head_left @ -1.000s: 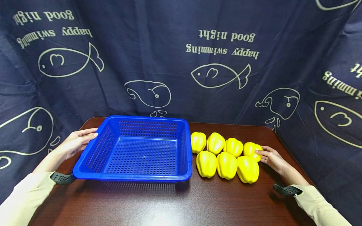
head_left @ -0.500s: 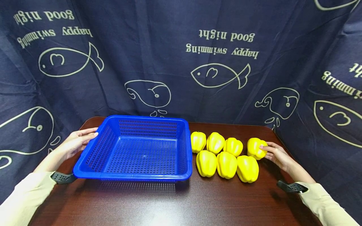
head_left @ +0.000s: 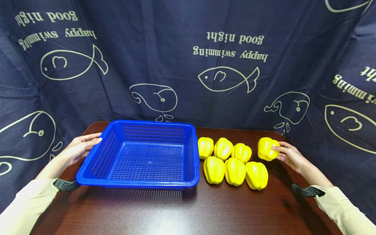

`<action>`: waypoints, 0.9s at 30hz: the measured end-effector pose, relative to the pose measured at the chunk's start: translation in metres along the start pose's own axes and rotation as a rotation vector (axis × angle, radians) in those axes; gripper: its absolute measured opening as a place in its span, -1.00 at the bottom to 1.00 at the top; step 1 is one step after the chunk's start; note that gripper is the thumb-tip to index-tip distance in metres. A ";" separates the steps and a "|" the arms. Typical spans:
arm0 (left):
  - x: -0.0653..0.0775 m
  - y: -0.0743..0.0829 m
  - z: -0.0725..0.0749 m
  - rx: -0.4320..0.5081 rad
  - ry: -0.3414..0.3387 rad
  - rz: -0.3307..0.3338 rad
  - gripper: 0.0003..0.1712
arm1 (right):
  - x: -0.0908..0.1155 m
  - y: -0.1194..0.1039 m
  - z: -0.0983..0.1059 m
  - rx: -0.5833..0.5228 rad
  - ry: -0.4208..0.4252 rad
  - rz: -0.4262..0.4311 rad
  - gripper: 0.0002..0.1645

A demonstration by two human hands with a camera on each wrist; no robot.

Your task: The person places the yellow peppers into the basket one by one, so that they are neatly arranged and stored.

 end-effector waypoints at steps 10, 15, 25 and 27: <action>0.000 0.000 -0.001 0.007 0.003 0.002 -0.70 | 0.004 -0.019 -0.027 0.009 -0.047 0.010 -0.84; 0.000 -0.001 -0.001 0.016 0.012 0.001 -0.71 | 0.005 -0.025 -0.041 0.017 -0.066 0.009 -0.85; 0.000 -0.002 -0.001 0.026 0.015 -0.014 -0.70 | 0.009 -0.040 -0.072 0.024 -0.113 -0.004 -0.88; 0.000 -0.002 -0.001 0.023 0.016 -0.014 -0.70 | 0.010 -0.043 -0.080 0.034 -0.110 -0.013 -0.89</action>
Point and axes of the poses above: each hand's wrist, its own x-axis away from the middle knuckle, its own z-axis out of the back of the hand, y = z × x, the point moved 1 cm from there along -x, towards the middle knuckle, and after that the axes turned 15 degrees about y, right-handed, at the moved point
